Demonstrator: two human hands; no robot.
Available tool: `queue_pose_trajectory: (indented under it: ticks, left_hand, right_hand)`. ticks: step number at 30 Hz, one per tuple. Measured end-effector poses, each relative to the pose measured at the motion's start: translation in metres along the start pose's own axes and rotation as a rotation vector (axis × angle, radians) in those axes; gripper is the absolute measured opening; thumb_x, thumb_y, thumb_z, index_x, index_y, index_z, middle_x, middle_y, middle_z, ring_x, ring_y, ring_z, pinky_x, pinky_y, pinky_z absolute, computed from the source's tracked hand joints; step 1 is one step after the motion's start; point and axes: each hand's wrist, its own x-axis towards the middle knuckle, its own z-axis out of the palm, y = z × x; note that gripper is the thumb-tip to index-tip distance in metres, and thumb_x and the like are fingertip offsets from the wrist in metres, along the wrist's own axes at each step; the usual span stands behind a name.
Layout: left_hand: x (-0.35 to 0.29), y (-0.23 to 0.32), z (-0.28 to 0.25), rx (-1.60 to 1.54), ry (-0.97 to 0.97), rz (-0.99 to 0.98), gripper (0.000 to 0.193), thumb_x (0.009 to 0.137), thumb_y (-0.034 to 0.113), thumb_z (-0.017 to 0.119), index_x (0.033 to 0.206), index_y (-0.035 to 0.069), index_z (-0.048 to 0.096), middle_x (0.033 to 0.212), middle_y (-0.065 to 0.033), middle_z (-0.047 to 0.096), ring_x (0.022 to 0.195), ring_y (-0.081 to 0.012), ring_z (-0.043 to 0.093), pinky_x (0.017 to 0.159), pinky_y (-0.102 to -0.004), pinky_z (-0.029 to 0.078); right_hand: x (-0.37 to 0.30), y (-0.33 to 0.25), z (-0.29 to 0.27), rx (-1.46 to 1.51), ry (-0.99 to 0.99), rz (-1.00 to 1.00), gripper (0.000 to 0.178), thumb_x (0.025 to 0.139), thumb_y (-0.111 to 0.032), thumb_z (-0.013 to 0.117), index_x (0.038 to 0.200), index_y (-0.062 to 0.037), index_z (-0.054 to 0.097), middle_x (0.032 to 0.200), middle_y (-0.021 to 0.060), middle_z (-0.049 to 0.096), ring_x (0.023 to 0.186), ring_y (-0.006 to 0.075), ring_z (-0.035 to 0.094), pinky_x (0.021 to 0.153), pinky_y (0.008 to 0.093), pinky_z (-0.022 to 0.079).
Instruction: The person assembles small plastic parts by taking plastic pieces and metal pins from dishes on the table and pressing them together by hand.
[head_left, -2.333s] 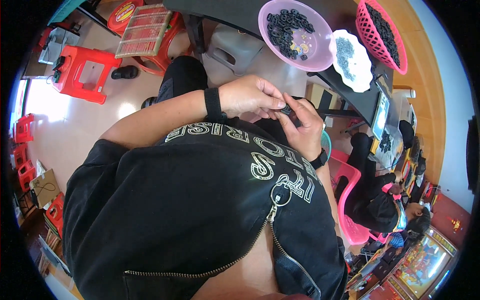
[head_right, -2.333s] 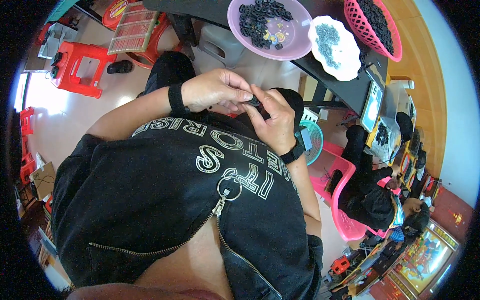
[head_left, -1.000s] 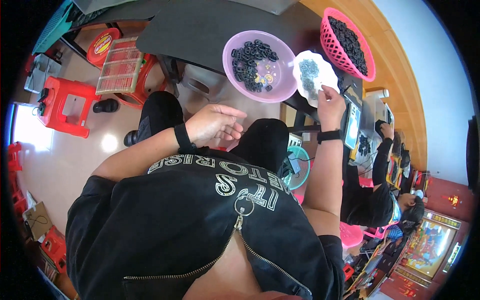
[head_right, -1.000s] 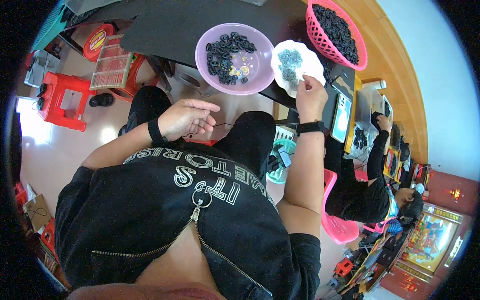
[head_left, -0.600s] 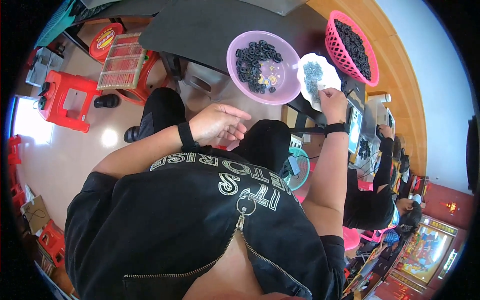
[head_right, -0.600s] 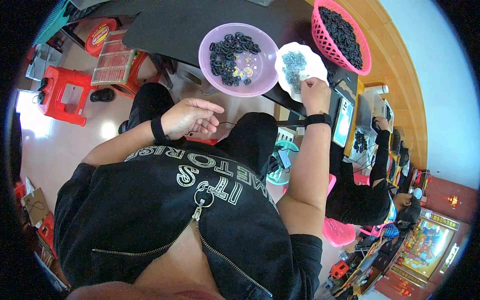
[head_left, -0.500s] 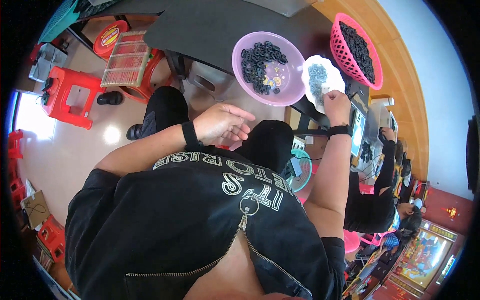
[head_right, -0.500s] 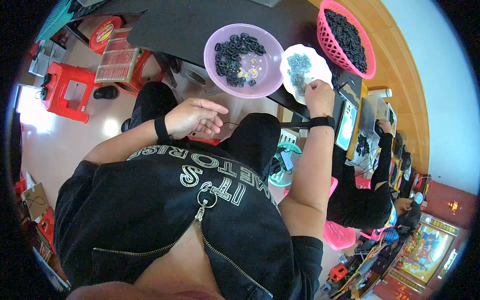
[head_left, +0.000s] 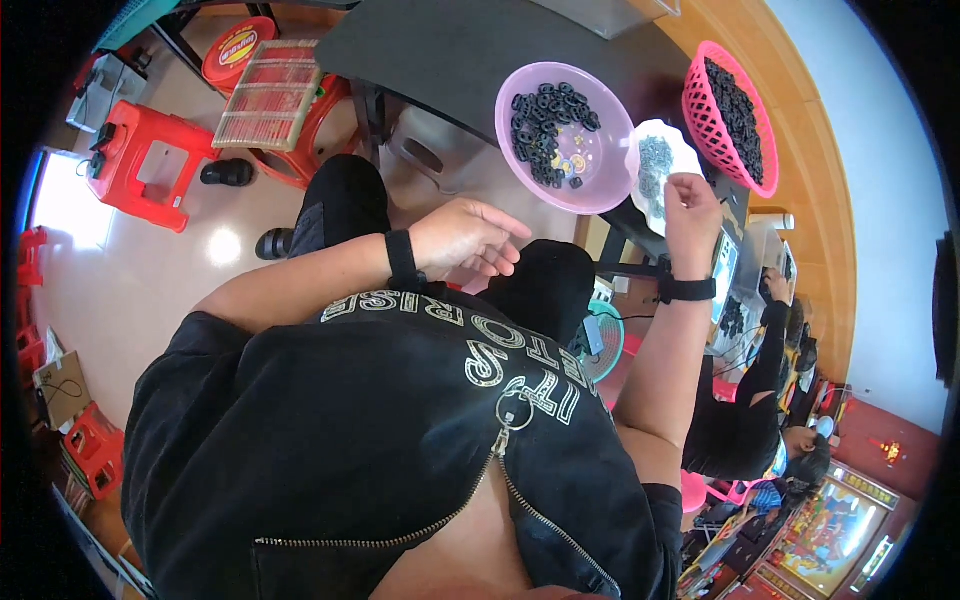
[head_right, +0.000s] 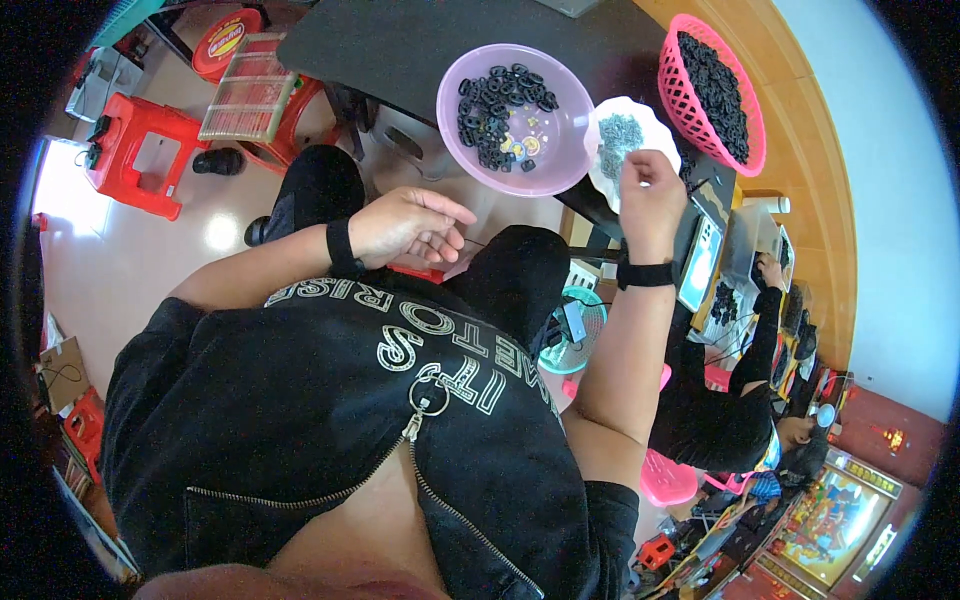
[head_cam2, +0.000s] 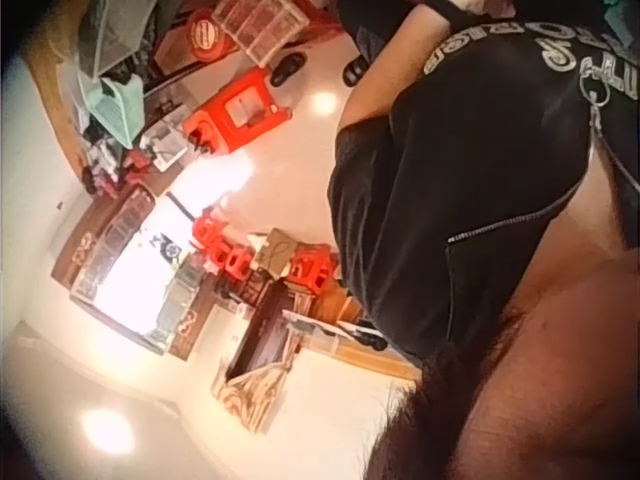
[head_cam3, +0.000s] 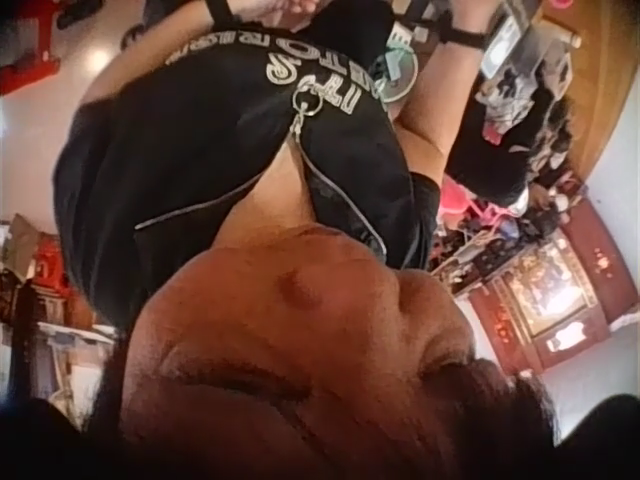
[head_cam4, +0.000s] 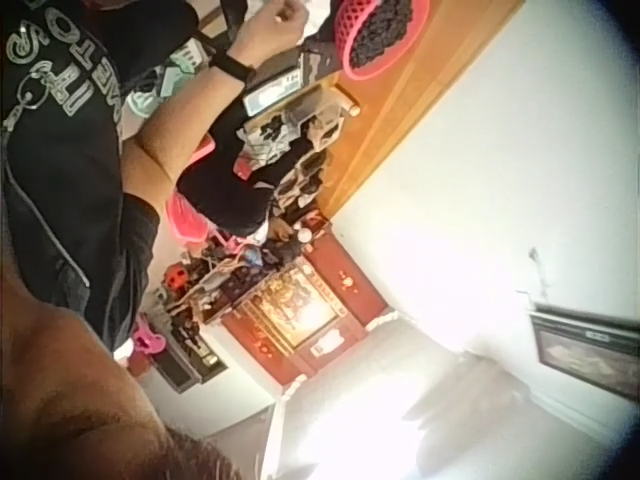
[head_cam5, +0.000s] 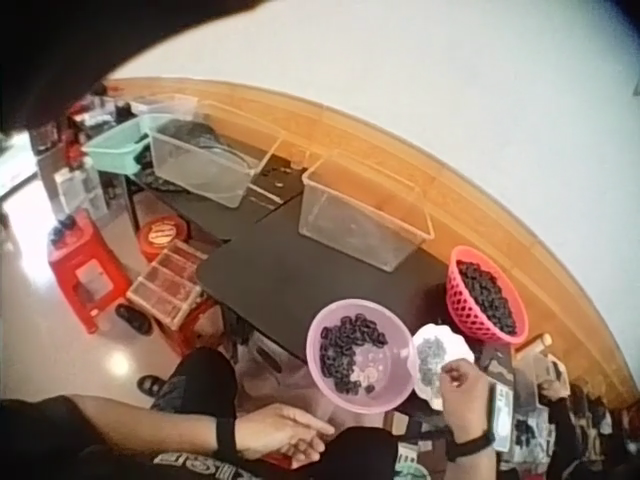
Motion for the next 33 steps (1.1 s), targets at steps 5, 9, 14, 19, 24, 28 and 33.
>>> queue_pose_trajectory:
  ticks: [5,9,14,19,24,28,33]
  left_hand:
    - [-0.002,0.002,0.002,0.006,0.007,-0.001,0.027,0.089,0.004,0.041,0.113,-0.003,0.053,0.086,-0.0101,0.06,0.073,-0.0156,0.062,0.061,-0.0233,0.05]
    - [-0.007,0.001,0.0,0.0,0.015,0.019,0.027,0.089,0.004,0.041,0.112,-0.002,0.053,0.085,-0.0098,0.06,0.072,-0.0156,0.062,0.061,-0.0236,0.05]
    - [-0.011,0.001,-0.004,0.003,0.022,0.031,0.026,0.089,0.005,0.041,0.111,-0.001,0.054,0.084,-0.0093,0.061,0.072,-0.0152,0.063,0.061,-0.0237,0.05]
    - [-0.012,0.001,-0.007,-0.008,0.017,0.032,0.026,0.089,0.005,0.042,0.111,-0.001,0.055,0.084,-0.0091,0.061,0.071,-0.0151,0.063,0.06,-0.0235,0.05]
    - [-0.012,0.003,-0.006,0.004,0.02,0.05,0.026,0.09,0.006,0.041,0.112,0.0,0.055,0.085,-0.0086,0.061,0.072,-0.0147,0.062,0.061,-0.0233,0.049]
    - [-0.012,0.006,-0.004,0.017,0.032,0.066,0.026,0.09,0.005,0.041,0.111,0.001,0.056,0.086,-0.0084,0.061,0.072,-0.0145,0.062,0.061,-0.0233,0.049]
    - [-0.013,0.008,0.0,0.01,0.042,0.065,0.026,0.09,0.005,0.041,0.111,0.001,0.057,0.086,-0.0083,0.06,0.071,-0.0142,0.062,0.06,-0.0228,0.049]
  right_hand:
    - [-0.01,-0.046,0.035,0.007,-0.251,-0.103,0.011,0.076,-0.001,0.056,0.084,-0.0003,0.063,0.077,0.0102,0.063,0.071,0.0184,0.061,0.066,0.0269,0.048]
    - [-0.008,-0.061,0.043,-0.264,-0.383,-0.214,0.012,0.074,-0.004,0.057,0.081,-0.0005,0.066,0.081,0.0165,0.064,0.075,0.0297,0.062,0.07,0.0347,0.049]
    - [-0.001,-0.071,0.048,-0.409,-0.494,-0.154,0.013,0.072,-0.009,0.061,0.08,-0.001,0.067,0.079,0.0187,0.064,0.076,0.0325,0.062,0.073,0.0377,0.049]
    - [0.002,-0.076,0.054,-0.505,-0.553,-0.124,0.014,0.068,-0.013,0.065,0.076,-0.0014,0.067,0.076,0.0182,0.064,0.074,0.0331,0.062,0.073,0.0388,0.05]
    - [0.004,-0.076,0.056,-0.484,-0.545,-0.136,0.013,0.067,-0.013,0.068,0.074,-0.0018,0.067,0.074,0.0179,0.064,0.073,0.0325,0.062,0.07,0.0381,0.05]
    - [-0.002,-0.075,0.054,-0.392,-0.504,-0.11,0.014,0.067,-0.013,0.07,0.072,-0.0014,0.066,0.071,0.0162,0.063,0.068,0.0298,0.063,0.065,0.0365,0.05]
    - [-0.013,-0.075,0.051,-0.276,-0.384,-0.099,0.013,0.068,-0.011,0.071,0.073,-0.0014,0.065,0.066,0.0129,0.063,0.061,0.0236,0.061,0.058,0.0319,0.048]
